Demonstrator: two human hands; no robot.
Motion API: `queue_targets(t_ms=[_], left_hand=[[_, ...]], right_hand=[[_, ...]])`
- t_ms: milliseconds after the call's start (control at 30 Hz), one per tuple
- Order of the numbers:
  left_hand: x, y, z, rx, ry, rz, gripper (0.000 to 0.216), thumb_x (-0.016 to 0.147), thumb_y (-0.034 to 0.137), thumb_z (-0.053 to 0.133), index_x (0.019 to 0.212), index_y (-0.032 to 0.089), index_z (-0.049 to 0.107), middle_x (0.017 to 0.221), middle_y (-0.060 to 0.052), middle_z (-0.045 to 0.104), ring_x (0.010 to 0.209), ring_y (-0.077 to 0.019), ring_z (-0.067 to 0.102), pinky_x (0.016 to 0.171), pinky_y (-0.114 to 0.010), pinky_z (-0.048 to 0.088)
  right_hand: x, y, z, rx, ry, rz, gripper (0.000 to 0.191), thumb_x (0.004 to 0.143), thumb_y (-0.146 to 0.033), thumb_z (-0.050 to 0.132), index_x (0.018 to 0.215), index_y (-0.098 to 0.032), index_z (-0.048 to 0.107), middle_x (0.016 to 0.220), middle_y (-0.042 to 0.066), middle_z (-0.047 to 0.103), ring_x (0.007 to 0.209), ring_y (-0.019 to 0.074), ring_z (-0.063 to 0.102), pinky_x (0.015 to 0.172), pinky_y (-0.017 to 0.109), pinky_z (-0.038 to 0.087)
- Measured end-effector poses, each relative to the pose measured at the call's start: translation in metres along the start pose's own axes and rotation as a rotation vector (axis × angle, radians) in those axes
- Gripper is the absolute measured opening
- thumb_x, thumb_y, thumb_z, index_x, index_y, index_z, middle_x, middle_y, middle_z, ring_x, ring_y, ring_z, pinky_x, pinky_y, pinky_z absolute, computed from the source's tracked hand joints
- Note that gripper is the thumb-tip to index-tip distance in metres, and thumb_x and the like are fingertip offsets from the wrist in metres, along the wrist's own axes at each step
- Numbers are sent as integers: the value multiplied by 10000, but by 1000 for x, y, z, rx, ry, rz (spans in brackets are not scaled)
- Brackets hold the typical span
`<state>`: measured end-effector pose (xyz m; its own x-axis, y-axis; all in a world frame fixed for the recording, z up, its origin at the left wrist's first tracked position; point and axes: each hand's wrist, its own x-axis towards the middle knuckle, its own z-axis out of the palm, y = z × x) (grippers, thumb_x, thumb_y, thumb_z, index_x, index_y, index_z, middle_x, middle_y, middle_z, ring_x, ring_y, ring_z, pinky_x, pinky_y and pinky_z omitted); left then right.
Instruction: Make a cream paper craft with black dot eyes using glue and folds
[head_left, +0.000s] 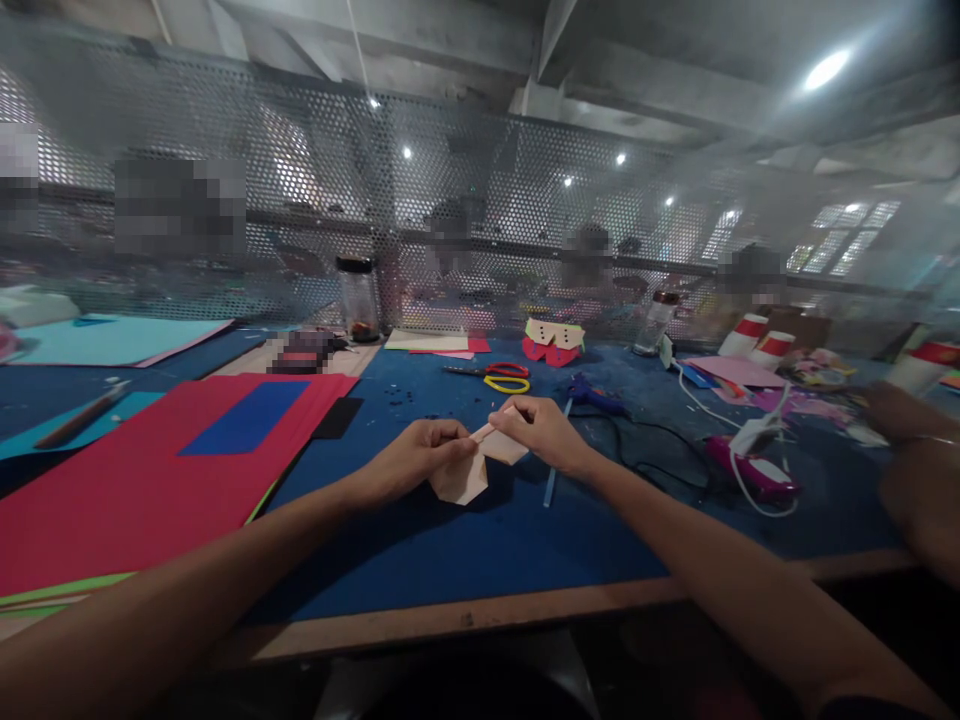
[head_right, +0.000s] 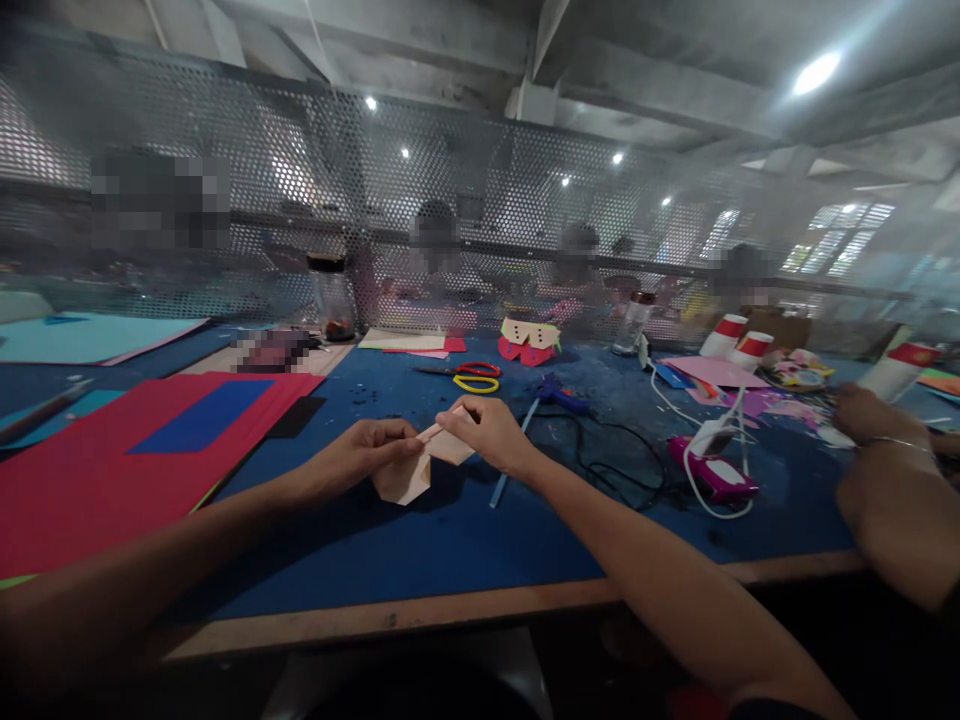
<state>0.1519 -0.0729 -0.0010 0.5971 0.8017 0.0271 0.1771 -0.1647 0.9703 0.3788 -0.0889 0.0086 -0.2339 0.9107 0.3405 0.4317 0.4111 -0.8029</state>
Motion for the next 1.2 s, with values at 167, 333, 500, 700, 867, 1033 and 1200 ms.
queue_targets(t_ms=[167,333,500,700,867,1033,1200], left_hand=[[-1,-1,-1,-1,-4,0,394,816,556,738,799,167,686,691,-9,630,628,-148,520,577,-267,354],[0,-3,-2,-15,-1,-11,386,836,552,726,860,167,706,738,-33,669,640,-157,546,572,-266,370],[0,-2,-2,-19,0,-17,419,813,576,741,854,160,706,741,-34,673,645,-159,557,573,-261,382],[-2,3,1,-12,-11,-17,437,800,586,752,843,154,709,723,-23,666,641,-152,554,583,-257,383],[-2,1,0,-13,-6,-8,449,796,602,754,832,158,700,717,-19,654,634,-148,541,574,-254,372],[1,-3,-3,-19,21,-17,443,803,600,745,838,161,691,717,-32,663,623,-152,544,568,-263,372],[0,-1,-2,-25,51,-22,453,817,609,716,865,159,692,725,-36,673,639,-165,568,585,-271,391]], right_hand=[[0,-1,0,13,8,10,422,877,-572,656,758,-167,645,673,-27,523,630,121,439,571,250,320],[3,2,1,31,23,37,554,931,-671,519,698,-176,598,639,-23,451,613,128,392,555,270,292],[2,3,0,49,26,60,597,931,-716,487,697,-177,595,635,-14,466,604,133,404,553,276,298],[1,3,0,41,54,61,594,929,-708,491,631,-195,517,620,-11,449,599,135,402,551,282,293],[1,4,2,35,86,50,630,917,-756,489,617,-202,483,613,-20,421,592,128,371,548,283,278],[2,4,2,37,93,58,668,940,-782,415,638,-199,538,612,6,486,605,152,431,546,287,308],[0,-1,-1,28,84,46,638,931,-757,478,665,-192,607,625,20,550,620,166,489,554,284,339]])
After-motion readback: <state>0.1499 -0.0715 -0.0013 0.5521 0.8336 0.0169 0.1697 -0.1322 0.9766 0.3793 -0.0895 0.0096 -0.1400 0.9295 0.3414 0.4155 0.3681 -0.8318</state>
